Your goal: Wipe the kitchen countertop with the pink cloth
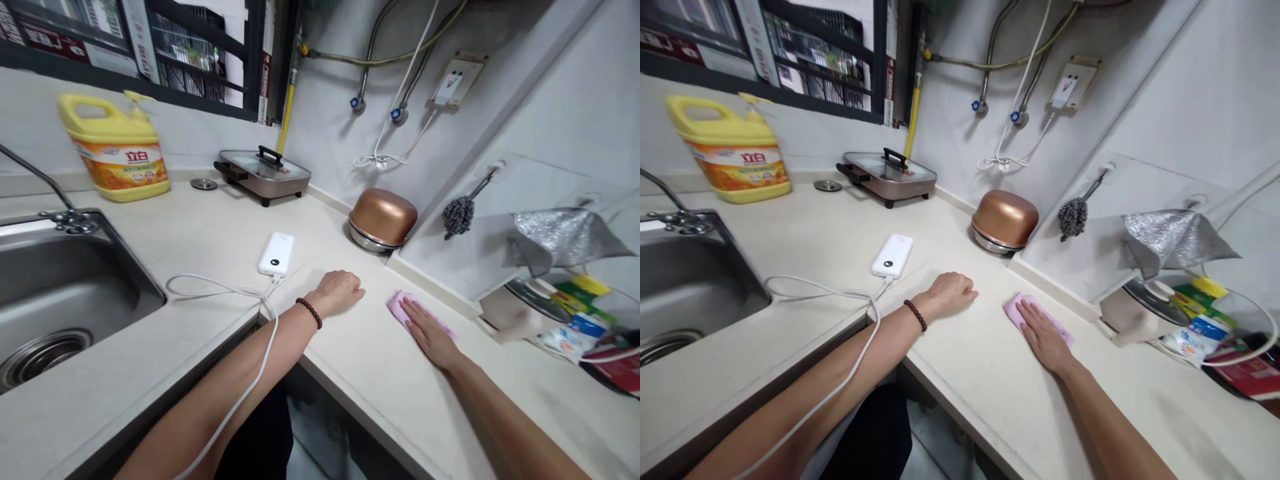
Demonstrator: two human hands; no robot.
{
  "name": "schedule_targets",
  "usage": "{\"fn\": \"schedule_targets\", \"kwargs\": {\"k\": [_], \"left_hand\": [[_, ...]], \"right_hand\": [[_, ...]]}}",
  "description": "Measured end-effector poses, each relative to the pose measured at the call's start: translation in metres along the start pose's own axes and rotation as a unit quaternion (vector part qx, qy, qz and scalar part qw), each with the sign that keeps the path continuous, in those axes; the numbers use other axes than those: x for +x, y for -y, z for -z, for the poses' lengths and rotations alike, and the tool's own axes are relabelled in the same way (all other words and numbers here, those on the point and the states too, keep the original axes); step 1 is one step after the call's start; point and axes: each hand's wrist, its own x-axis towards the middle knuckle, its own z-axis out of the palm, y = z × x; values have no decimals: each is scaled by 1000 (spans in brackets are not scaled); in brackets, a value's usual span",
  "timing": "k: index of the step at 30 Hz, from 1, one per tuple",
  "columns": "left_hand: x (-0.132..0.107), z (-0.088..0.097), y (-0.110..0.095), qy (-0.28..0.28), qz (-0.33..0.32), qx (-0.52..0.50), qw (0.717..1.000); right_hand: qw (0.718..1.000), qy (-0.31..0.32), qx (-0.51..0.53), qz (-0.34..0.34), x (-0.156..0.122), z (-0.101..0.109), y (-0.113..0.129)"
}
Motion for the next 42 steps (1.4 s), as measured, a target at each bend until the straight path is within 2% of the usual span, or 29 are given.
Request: {"fn": "schedule_targets", "kwargs": {"k": [3, 5, 7, 10, 15, 20, 23, 25, 27, 29, 31, 38, 42], "left_hand": [[2, -2, 1, 2, 7, 6, 1000], [3, -3, 2, 2, 11, 8, 1000], [4, -4, 4, -2, 13, 9, 1000], [4, -4, 6, -6, 9, 9, 1000], [3, -4, 6, -2, 12, 5, 1000], [3, -5, 4, 3, 16, 14, 1000], [3, -4, 3, 4, 14, 11, 1000], [2, -3, 1, 4, 5, 4, 1000], [1, -3, 0, 4, -7, -1, 1000], [0, -2, -2, 5, -12, -2, 1000], [-1, -2, -4, 7, -10, -3, 1000], [0, 0, -3, 17, -5, -11, 1000], [1, 0, -1, 18, -1, -15, 1000]], "right_hand": [[999, -16, -16, -27, 31, -11, -30], [998, -31, -28, -40, 45, -17, -43], [997, -44, -37, -51, 53, -20, -48], [996, -50, -40, -59, 53, -21, -43], [999, -27, -27, -31, 21, -10, -4], [1000, 7, 2, 29, -36, 10, 56], [998, 48, 9, 38, -74, 21, 89], [997, 71, 13, 32, -93, 26, 103], [996, 79, 19, 27, -102, 28, 107], [997, 73, 23, 25, -99, 28, 98], [998, 57, 22, 26, -86, 25, 80], [1000, -4, 0, 10, -16, 7, -5], [999, -14, -13, -30, 12, -3, -33]]}}
